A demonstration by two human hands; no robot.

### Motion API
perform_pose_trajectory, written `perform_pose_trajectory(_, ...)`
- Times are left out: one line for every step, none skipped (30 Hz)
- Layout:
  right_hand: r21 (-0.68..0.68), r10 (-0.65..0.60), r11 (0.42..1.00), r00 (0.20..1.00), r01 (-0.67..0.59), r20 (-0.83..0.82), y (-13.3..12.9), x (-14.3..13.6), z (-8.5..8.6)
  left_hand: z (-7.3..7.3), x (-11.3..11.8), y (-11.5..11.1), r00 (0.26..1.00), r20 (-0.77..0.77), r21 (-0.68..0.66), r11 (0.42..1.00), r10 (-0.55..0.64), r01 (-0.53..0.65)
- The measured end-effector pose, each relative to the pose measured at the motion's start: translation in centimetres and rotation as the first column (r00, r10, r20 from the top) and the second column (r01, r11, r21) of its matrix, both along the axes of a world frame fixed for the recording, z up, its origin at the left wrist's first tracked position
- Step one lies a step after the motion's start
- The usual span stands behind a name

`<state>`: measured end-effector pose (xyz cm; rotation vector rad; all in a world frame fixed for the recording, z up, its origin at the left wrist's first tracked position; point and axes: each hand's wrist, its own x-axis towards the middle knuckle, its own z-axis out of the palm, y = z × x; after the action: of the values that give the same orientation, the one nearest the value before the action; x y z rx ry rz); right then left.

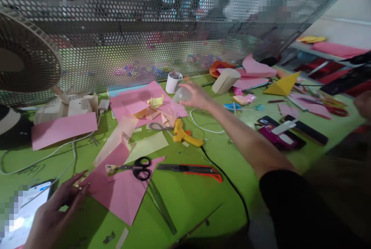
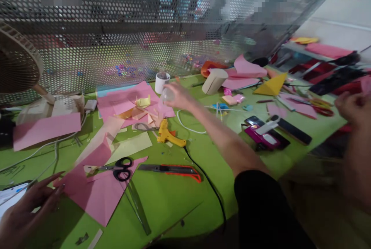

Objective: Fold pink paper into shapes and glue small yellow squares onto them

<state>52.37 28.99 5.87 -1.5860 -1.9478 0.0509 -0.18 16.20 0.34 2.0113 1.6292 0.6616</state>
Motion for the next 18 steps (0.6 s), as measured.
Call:
perform_pose_trajectory(-0.039, 0.004, 0.999, 1.0, -0.005, -0.026, 0.1, 0.2, -1.2, 0.0, 0.2, -0.1, 0.999, 0.032, -0.027, 0.999, 0.032, -0.031)
perform_pose_trajectory(-0.052, -0.005, 0.999, 0.998, 0.002, -0.066, 0.4, 0.6, -1.9, 0.1, 0.4, -0.2, 0.994, 0.079, -0.055, 0.995, 0.082, -0.077)
perform_pose_trajectory(-0.038, -0.055, 0.998, 0.991, 0.051, -0.125, 1.1, 1.0, -2.4, 0.3, 0.7, -0.3, 0.985, 0.118, -0.08, 0.99, 0.129, -0.12)
perform_pose_trajectory(-0.002, -0.131, 0.991, 0.972, 0.133, -0.194, 2.0, 1.4, -2.5, 0.5, 1.0, -0.5, 0.98, 0.132, -0.093, 0.986, 0.149, -0.138)
perform_pose_trajectory(0.028, -0.2, 0.977, 0.95, 0.213, -0.238, 3.1, 1.8, -2.4, 0.7, 1.3, -0.6, 0.978, 0.137, -0.097, 0.984, 0.159, -0.146)
perform_pose_trajectory(0.039, -0.245, 0.964, 0.934, 0.263, -0.26, 4.3, 2.1, -2.2, 0.9, 1.5, -0.6, 0.976, 0.143, -0.097, 0.984, 0.163, -0.151)
perform_pose_trajectory(0.028, -0.278, 0.955, 0.921, 0.296, -0.271, 5.6, 2.3, -2.1, 1.0, 1.6, -0.7, 0.975, 0.151, -0.095, 0.984, 0.165, -0.152)
perform_pose_trajectory(-0.023, -0.319, 0.945, 0.905, 0.326, -0.281, 6.9, 2.3, -2.0, 1.1, 1.6, -0.7, 0.973, 0.159, -0.09, 0.984, 0.168, -0.155)
perform_pose_trajectory(-0.074, -0.337, 0.941, 0.9, 0.33, -0.277, 8.1, 2.2, -2.1, 1.2, 1.6, -0.7, 0.972, 0.164, -0.083, 0.985, 0.166, -0.154)
perform_pose_trajectory(-0.111, -0.344, 0.939, 0.897, 0.325, -0.277, 9.2, 2.1, -2.2, 1.2, 1.5, -0.7, 0.973, 0.168, -0.073, 0.986, 0.158, -0.147)
perform_pose_trajectory(-0.143, -0.342, 0.939, 0.898, 0.314, -0.275, 10.1, 2.0, -2.4, 1.1, 1.3, -0.7, 0.975, 0.169, -0.06, 0.989, 0.143, -0.135)
perform_pose_trajectory(-0.167, -0.33, 0.941, 0.907, 0.294, -0.263, 10.8, 1.9, -2.6, 1.1, 1.2, -0.7, 0.978, 0.166, -0.046, 0.992, 0.123, -0.117)
perform_pose_trajectory(-0.185, -0.314, 0.944, 0.917, 0.273, -0.246, 11.4, 1.9, -2.7, 1.1, 1.1, -0.7, 0.982, 0.16, -0.03, 0.995, 0.103, -0.099)
perform_pose_trajectory(-0.198, -0.296, 0.947, 0.928, 0.254, -0.225, 11.7, 2.0, -2.7, 1.0, 1.0, -0.7, 0.984, 0.152, -0.017, 0.996, 0.089, -0.087)
perform_pose_trajectory(-0.204, -0.28, 0.949, 0.938, 0.239, -0.203, 11.9, 2.1, -2.6, 1.0, 0.9, -0.8, 0.986, 0.145, -0.009, 0.996, 0.085, -0.085)
perform_pose_trajectory(-0.201, -0.269, 0.952, 0.945, 0.231, -0.185, 12.0, 2.2, -2.4, 1.0, 0.8, -0.8, 0.986, 0.141, -0.007, 0.996, 0.093, -0.093)
perform_pose_trajectory(-0.193, -0.268, 0.953, 0.948, 0.234, -0.173, 12.0, 2.3, -2.2, 0.9, 0.8, -0.8, 0.985, 0.14, -0.01, 0.995, 0.1, -0.1)
perform_pose_trajectory(-0.184, -0.276, 0.952, 0.947, 0.246, -0.163, 12.0, 2.3, -2.0, 0.9, 0.8, -0.8, 0.984, 0.143, -0.013, 0.995, 0.105, -0.104)
